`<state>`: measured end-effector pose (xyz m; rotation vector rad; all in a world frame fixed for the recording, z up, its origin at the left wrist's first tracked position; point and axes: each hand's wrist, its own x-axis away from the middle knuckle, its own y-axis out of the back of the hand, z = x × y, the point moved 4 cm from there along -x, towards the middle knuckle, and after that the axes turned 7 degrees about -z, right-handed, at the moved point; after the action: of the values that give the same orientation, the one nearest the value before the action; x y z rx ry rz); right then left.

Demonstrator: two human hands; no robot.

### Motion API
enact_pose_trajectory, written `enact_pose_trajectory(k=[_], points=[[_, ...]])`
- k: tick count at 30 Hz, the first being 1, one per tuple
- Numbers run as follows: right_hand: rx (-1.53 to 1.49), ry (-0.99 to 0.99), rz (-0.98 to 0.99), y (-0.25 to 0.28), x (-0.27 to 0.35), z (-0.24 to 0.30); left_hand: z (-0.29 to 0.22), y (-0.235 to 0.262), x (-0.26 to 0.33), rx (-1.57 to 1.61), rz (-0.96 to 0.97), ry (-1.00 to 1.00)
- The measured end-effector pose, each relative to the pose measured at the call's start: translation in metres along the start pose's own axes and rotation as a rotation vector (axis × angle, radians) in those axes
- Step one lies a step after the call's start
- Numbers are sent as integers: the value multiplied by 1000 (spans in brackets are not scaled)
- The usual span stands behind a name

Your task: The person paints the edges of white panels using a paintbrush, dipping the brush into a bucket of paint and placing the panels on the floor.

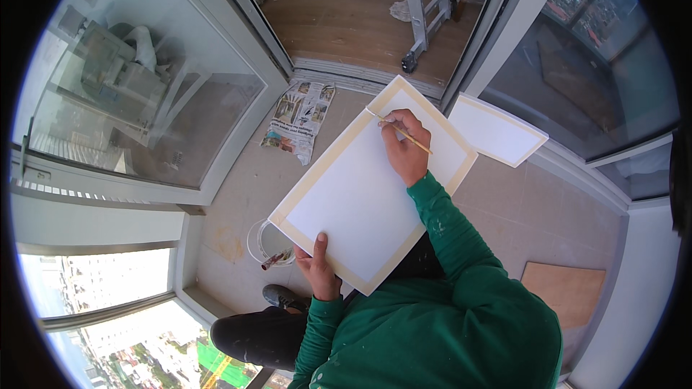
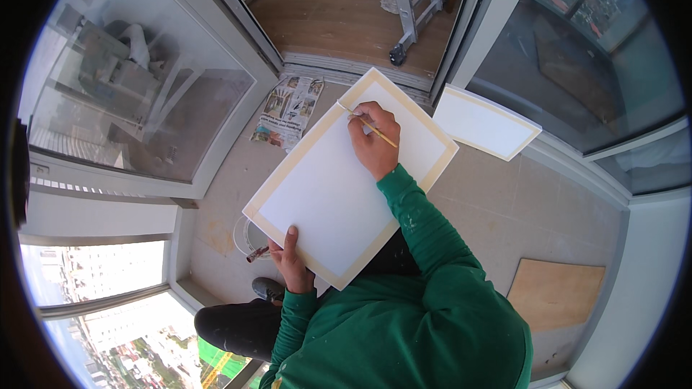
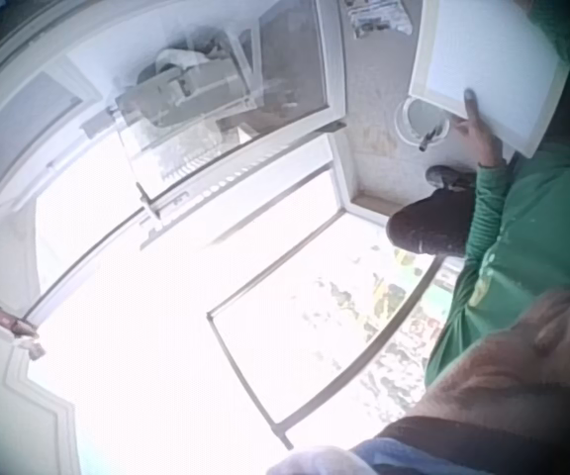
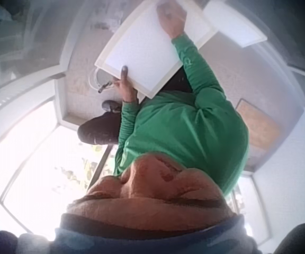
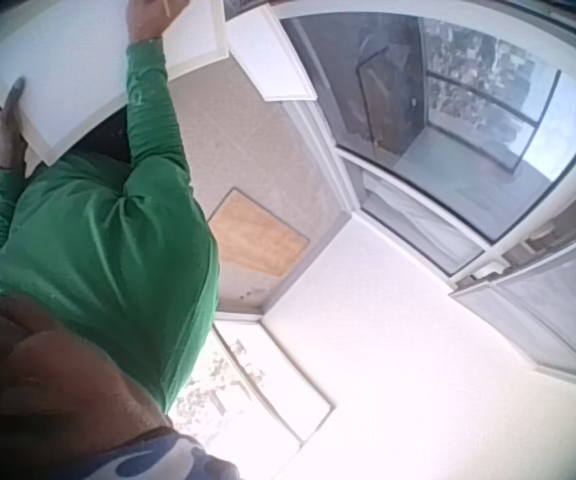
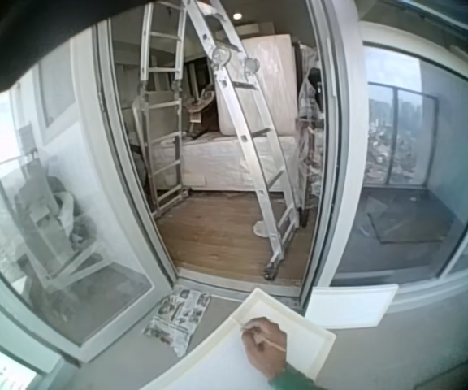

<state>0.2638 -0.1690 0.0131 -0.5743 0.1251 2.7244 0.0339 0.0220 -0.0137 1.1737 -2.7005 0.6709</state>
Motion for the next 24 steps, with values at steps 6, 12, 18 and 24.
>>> enact_pose_trajectory(k=[6,12,18,24], points=[[-47,83,91,-1,10,9,1,0,1,8,-10,15],[-27,49,24,1,3,4,2,-1,0,10,-11,18],[6,69,-65,3,-8,-1,2,-2,-1,22,-1,16],[-6,26,-39,5,-15,-5,3,-1,-3,21,1,21]])
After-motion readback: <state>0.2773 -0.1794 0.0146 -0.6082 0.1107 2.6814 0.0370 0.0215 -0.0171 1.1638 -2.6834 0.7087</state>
